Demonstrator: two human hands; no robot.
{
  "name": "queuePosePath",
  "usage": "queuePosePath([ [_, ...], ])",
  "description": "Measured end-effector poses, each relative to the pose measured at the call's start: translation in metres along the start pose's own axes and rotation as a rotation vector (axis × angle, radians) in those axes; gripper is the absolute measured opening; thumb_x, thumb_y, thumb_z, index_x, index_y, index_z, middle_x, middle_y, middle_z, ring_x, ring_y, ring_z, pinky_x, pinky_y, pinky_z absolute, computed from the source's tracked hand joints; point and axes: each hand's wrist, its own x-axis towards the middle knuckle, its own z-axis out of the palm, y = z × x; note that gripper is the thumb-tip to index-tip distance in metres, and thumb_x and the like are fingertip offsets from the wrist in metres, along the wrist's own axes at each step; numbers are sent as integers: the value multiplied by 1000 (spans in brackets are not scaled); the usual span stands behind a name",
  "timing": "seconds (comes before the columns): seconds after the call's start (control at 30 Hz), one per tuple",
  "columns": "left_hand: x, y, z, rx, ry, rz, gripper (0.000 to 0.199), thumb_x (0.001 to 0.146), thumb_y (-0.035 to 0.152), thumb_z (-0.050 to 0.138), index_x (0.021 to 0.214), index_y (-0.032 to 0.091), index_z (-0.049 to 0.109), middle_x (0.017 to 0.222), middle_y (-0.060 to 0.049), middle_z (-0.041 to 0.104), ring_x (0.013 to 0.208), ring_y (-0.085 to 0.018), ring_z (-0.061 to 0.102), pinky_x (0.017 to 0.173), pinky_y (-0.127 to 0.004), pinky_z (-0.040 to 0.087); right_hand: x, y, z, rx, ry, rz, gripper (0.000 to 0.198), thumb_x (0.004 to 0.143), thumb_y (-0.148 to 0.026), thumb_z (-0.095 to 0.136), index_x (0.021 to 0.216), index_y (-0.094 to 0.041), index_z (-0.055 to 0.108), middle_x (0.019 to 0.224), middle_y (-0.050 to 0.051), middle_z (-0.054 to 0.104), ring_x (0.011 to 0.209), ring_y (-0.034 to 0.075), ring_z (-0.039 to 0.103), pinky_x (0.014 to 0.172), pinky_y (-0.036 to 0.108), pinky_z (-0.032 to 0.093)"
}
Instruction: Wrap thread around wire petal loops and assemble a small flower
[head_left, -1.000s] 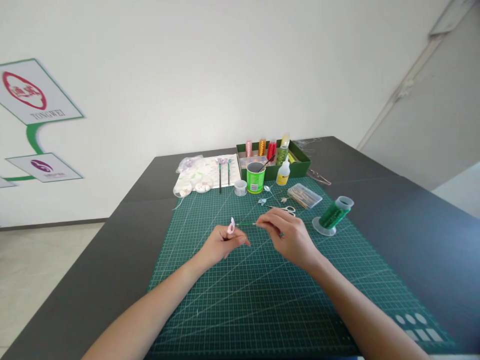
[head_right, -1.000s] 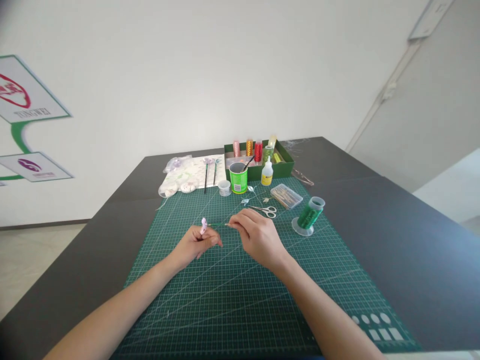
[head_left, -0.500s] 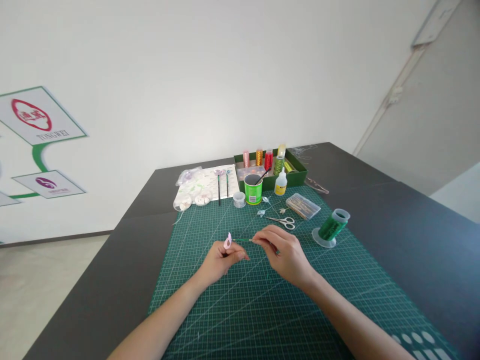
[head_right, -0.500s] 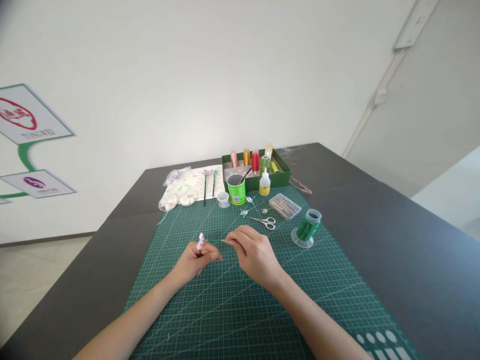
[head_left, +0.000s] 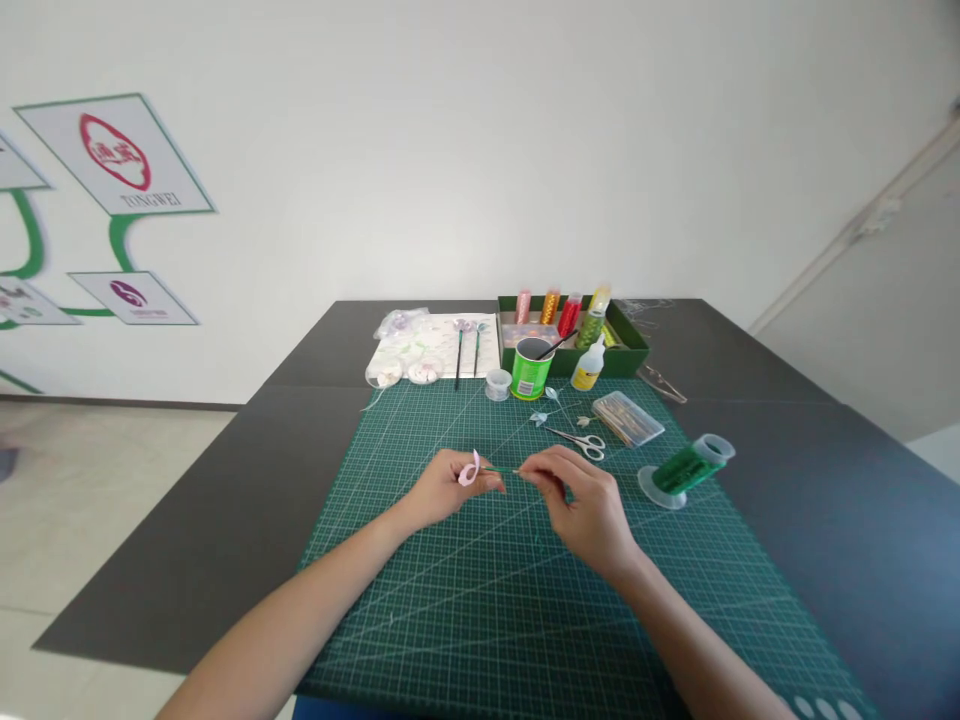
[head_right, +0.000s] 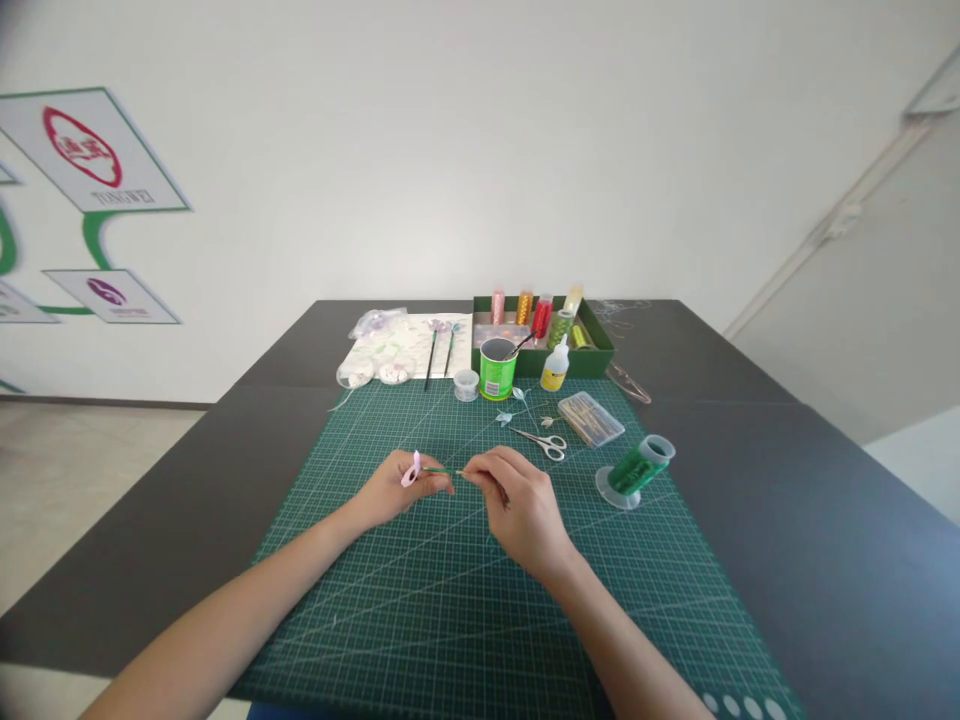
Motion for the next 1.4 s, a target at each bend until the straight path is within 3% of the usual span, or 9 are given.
queuePosePath([
  [0.2,2,-10,-6,68,18,58,41,83,53,77,81,12,81,78,-10,76,66,-15,60,64,-26,45,-2,7,3,-45,-26,-60,21,100,-11,52,91,-21,68,84,6,73,76,19,70,68,30,58],
  [0.37,1,-14,-8,142,33,66,42,84,53,77,78,12,80,69,-8,71,56,-12,49,55,-24,35,-1,10,5,-9,-55,-45,20,99,-12,54,87,-21,68,79,5,71,72,18,67,66,29,55],
  [0.63,4,-16,-8,240,17,132,47,91,54,68,75,11,78,66,-4,66,52,-9,39,54,-23,29,2,22,5,166,-143,152,18,95,-16,59,80,-18,68,74,3,66,67,16,59,61,27,46],
  [0.8,9,-13,-14,299,26,178,37,93,44,64,79,12,76,61,-1,60,53,-10,40,55,-22,29,3,27,4,358,-229,276,18,91,-28,65,78,-17,69,74,4,66,65,15,56,61,27,46],
  [0.93,12,17,-18,419,0,283,35,97,34,58,72,14,71,52,5,44,50,-8,31,54,-22,23,16,20,-10,448,-241,296,28,89,-42,68,78,-17,67,71,3,65,60,14,55,58,27,47],
  [1.03,14,50,-24,515,29,376,35,98,29,55,70,14,70,55,4,51,51,-8,36,55,-21,25,40,5,-31,394,-255,244,28,90,-44,68,81,-17,69,71,3,66,63,15,58,58,27,48],
  [1.2,16,106,-36,606,132,465,25,97,26,59,85,16,78,62,2,65,51,-9,41,55,-21,30,81,-43,-67,162,-266,61,16,92,-27,64,81,-17,71,78,4,70,70,14,60,63,26,48],
  [1.4,8,148,-41,688,193,587,23,99,25,62,84,18,78,67,2,71,53,-8,49,55,-22,33,94,-92,-84,-72,-256,-19,16,95,-18,61,83,-19,72,78,1,71,65,12,57,58,24,42],
])
